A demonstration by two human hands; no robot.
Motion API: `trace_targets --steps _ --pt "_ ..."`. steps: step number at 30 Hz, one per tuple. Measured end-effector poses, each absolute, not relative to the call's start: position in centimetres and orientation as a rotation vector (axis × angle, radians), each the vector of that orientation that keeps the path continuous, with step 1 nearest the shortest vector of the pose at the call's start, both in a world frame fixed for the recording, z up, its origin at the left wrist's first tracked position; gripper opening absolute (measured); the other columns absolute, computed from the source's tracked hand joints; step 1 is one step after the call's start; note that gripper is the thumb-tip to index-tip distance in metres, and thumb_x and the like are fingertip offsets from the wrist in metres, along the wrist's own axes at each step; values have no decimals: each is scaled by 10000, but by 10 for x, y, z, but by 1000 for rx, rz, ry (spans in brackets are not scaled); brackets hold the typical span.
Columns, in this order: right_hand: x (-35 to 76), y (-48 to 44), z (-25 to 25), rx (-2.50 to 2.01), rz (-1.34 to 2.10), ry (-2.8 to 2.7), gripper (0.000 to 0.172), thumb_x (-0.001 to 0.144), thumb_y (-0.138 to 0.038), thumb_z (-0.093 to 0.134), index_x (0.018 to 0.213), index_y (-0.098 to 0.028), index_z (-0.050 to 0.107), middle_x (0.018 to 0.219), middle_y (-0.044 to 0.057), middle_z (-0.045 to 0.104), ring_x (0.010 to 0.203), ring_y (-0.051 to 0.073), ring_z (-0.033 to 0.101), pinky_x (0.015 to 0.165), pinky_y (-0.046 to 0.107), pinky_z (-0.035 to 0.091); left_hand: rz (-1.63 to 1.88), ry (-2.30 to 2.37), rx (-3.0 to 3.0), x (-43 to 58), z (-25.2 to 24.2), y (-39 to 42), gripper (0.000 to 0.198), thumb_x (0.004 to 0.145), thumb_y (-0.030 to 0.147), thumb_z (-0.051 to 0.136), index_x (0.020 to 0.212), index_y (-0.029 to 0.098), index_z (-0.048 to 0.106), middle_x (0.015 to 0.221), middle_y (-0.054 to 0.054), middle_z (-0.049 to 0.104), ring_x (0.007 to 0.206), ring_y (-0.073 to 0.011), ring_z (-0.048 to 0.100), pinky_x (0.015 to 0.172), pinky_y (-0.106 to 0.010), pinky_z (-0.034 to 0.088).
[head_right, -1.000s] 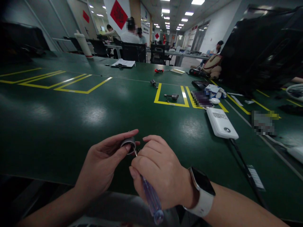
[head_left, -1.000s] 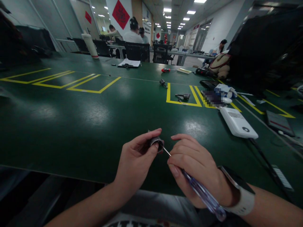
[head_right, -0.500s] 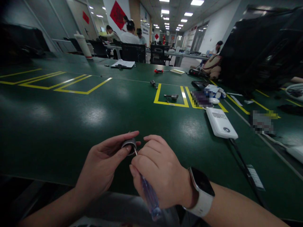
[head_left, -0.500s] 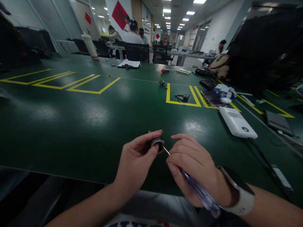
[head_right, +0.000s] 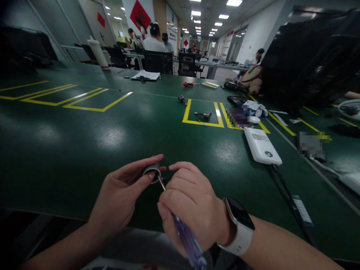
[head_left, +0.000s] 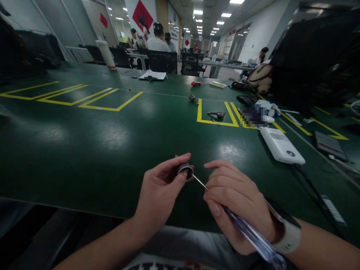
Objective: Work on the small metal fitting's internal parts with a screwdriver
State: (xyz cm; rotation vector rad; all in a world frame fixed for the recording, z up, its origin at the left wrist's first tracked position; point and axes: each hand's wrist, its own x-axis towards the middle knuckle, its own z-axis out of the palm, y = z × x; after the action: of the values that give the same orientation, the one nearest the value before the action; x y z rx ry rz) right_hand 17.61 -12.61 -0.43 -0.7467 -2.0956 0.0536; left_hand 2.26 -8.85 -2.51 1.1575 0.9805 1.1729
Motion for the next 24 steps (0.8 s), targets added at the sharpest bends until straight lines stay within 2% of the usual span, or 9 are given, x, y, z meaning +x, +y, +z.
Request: trace_targets --steps 7,14,17,20,22,24 --pt "173 -125 -4 -807 25 -2142 129 743 -60 467 752 -154 555 624 40 616 632 149 551 826 422 495 1167 1001 1159 22 -24 -90 269 688 124 672 952 162 701 1018 -57 705 859 -171 676 843 -272 536" --pt "171 -125 -7 -817 67 -2142 127 735 -53 475 756 -140 565 620 44 604 628 151 549 822 415 488 1141 980 1165 22 -26 -88 248 703 120 653 941 171 704 983 -47 714 778 -144 682 777 -241 551" --pt "176 -126 -3 -792 161 -2103 149 730 -46 473 765 -146 578 634 42 608 626 156 559 831 427 480 1109 980 1175 20 -27 -89 247 708 133 647 946 171 703 897 -43 728 752 -145 682 729 -232 556" --pt "186 -125 7 -771 442 -1825 186 762 -78 449 772 -182 603 630 20 600 622 165 569 856 457 466 1047 985 1200 20 -17 -87 235 696 141 645 920 167 708 894 -47 727 755 -157 681 680 -232 560" --pt "195 -119 12 -760 570 -1415 209 784 -125 439 716 -214 616 575 3 558 595 172 546 849 456 469 969 961 1254 24 -3 -87 214 674 130 639 869 165 717 919 -54 723 776 -177 680 651 -239 562" --pt "204 -110 13 -751 635 -1147 240 770 -138 449 630 -225 622 563 3 531 554 164 510 814 422 487 854 876 1345 32 9 -93 219 646 107 625 827 177 727 842 -44 730 748 -177 680 623 -228 554"
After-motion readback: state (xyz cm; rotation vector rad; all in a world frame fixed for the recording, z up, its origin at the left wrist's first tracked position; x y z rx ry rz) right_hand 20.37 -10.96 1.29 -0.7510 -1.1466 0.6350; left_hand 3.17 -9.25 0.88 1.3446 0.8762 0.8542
